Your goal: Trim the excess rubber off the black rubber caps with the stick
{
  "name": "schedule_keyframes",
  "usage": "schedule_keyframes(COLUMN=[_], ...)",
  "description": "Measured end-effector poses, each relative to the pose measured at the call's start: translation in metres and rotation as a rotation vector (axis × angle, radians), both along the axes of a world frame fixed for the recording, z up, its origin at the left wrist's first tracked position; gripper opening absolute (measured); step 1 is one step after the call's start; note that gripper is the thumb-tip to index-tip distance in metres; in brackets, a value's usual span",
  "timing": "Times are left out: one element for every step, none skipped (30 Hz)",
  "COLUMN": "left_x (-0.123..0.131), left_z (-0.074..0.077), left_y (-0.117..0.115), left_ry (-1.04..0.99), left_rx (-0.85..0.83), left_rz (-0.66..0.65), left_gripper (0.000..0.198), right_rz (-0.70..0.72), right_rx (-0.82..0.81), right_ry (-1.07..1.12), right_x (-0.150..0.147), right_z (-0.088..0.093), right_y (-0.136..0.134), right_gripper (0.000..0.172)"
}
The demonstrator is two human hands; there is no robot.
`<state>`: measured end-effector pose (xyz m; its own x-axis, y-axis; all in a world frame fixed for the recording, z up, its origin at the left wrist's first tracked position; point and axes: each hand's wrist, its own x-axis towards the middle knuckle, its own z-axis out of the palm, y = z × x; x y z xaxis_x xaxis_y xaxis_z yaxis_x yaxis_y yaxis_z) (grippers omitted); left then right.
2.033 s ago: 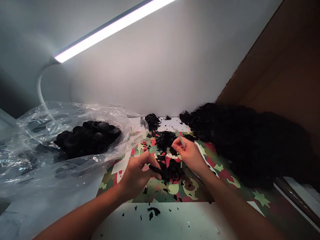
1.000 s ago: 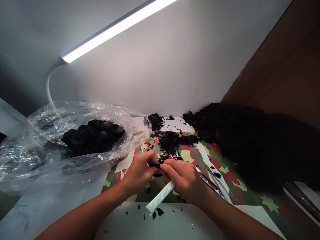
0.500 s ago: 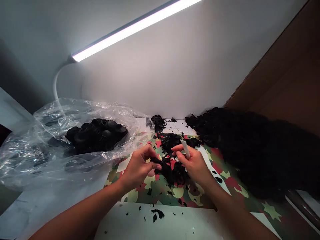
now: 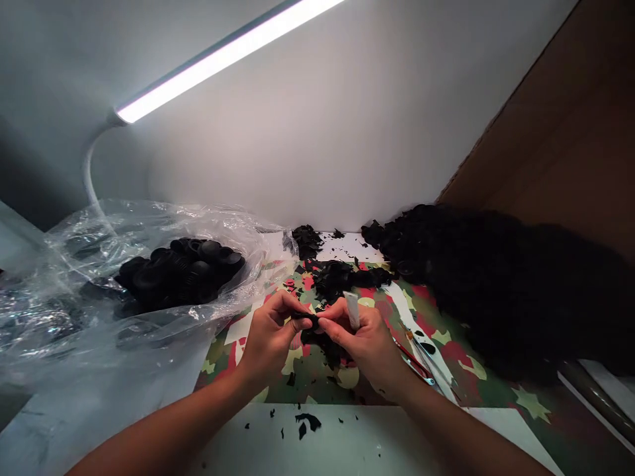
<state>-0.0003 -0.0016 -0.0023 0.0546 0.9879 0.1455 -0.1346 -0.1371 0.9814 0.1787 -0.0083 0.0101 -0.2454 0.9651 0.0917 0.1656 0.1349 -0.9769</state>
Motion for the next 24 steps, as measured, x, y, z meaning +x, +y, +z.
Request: schedule_keyframes(left_x=[0.001, 0.002, 0.003, 0.003, 0.004, 0.004, 0.004, 0.004, 0.004, 0.003, 0.003, 0.003, 0.003, 0.003, 0.003, 0.003, 0.003, 0.003, 0.003, 0.003, 0.003, 0.004, 0.003, 0.003], left_z=[0.000, 0.001, 0.001, 0.002, 0.002, 0.002, 0.002, 0.003, 0.003, 0.004, 0.004, 0.005, 0.006, 0.007, 0.007, 0.007, 0.006, 0.005, 0.004, 0.002, -0.001, -0.003, -0.005, -0.006], left_y=[-0.001, -0.001, -0.001, -0.002, -0.002, -0.002, -0.002, -0.002, -0.003, -0.003, -0.003, -0.004, -0.004, -0.005, -0.005, -0.005, -0.004, -0.003, -0.002, -0.001, 0.000, 0.001, 0.001, 0.000], left_ry=[-0.022, -0.033, -0.032, -0.022, -0.007, 0.012, 0.030, 0.046, 0.061, 0.073, 0.085, 0.100, 0.114, 0.127, 0.139, 0.149, 0.155, 0.159, 0.161, 0.165, 0.167, 0.172, 0.178, 0.183], left_rx=[-0.003, -0.002, 0.001, 0.003, 0.005, 0.001, -0.005, -0.015, -0.026, -0.034, -0.039, -0.044, -0.048, -0.051, -0.053, -0.053, -0.051, -0.045, -0.038, -0.031, -0.020, -0.006, 0.015, 0.042], left_rz=[-0.001, -0.004, -0.007, -0.014, -0.019, -0.027, -0.032, -0.035, -0.036, -0.032, -0.025, -0.017, -0.011, -0.014, -0.021, -0.031, -0.044, -0.055, -0.064, -0.070, -0.072, -0.069, -0.064, -0.063], left_gripper=[0.013, 0.014, 0.015, 0.016, 0.016, 0.016, 0.017, 0.017, 0.017, 0.017, 0.018, 0.019, 0.019, 0.020, 0.021, 0.020, 0.020, 0.019, 0.018, 0.017, 0.017, 0.016, 0.016, 0.016], right_rz=[-0.005, -0.019, -0.037, -0.045, -0.045, -0.037, -0.019, 0.002, 0.014, 0.012, -0.008, -0.035, -0.063, -0.085, -0.094, -0.087, -0.070, -0.045, -0.027, -0.019, -0.016, -0.014, -0.015, -0.027], right_rx=[0.010, 0.049, 0.135, 0.262, 0.424, 0.595, 0.755, 0.883, 0.966, 1.000, 0.996, 0.938, 0.825, 0.660, 0.469, 0.274, 0.094, -0.056, -0.167, -0.250, -0.318, -0.373, -0.406, -0.412], right_ry=[-0.004, -0.028, -0.072, -0.138, -0.222, -0.318, -0.414, -0.500, -0.565, -0.604, -0.603, -0.568, -0.502, -0.414, -0.310, -0.200, -0.091, 0.010, 0.104, 0.185, 0.248, 0.290, 0.315, 0.324], right_x=[-0.001, -0.002, -0.003, -0.003, -0.002, -0.001, -0.001, 0.000, 0.001, 0.001, 0.000, -0.001, -0.003, -0.004, -0.006, -0.008, -0.010, -0.011, -0.013, -0.015, -0.016, -0.017, -0.017, -0.015], right_z=[0.000, -0.001, -0.002, -0.003, -0.005, -0.006, -0.007, -0.008, -0.009, -0.010, -0.010, -0.010, -0.009, -0.009, -0.008, -0.006, -0.005, -0.005, -0.004, -0.004, -0.004, -0.005, -0.005, -0.006], right_y=[-0.001, -0.002, -0.003, -0.004, -0.004, -0.005, -0.004, -0.004, -0.004, -0.004, -0.004, -0.004, -0.004, -0.004, -0.004, -0.004, -0.004, -0.004, -0.004, -0.004, -0.003, -0.002, -0.001, 0.002], right_gripper=[0.019, 0.019, 0.020, 0.023, 0.026, 0.030, 0.032, 0.033, 0.033, 0.032, 0.032, 0.031, 0.031, 0.030, 0.030, 0.029, 0.028, 0.028, 0.029, 0.029, 0.029, 0.030, 0.030, 0.030])
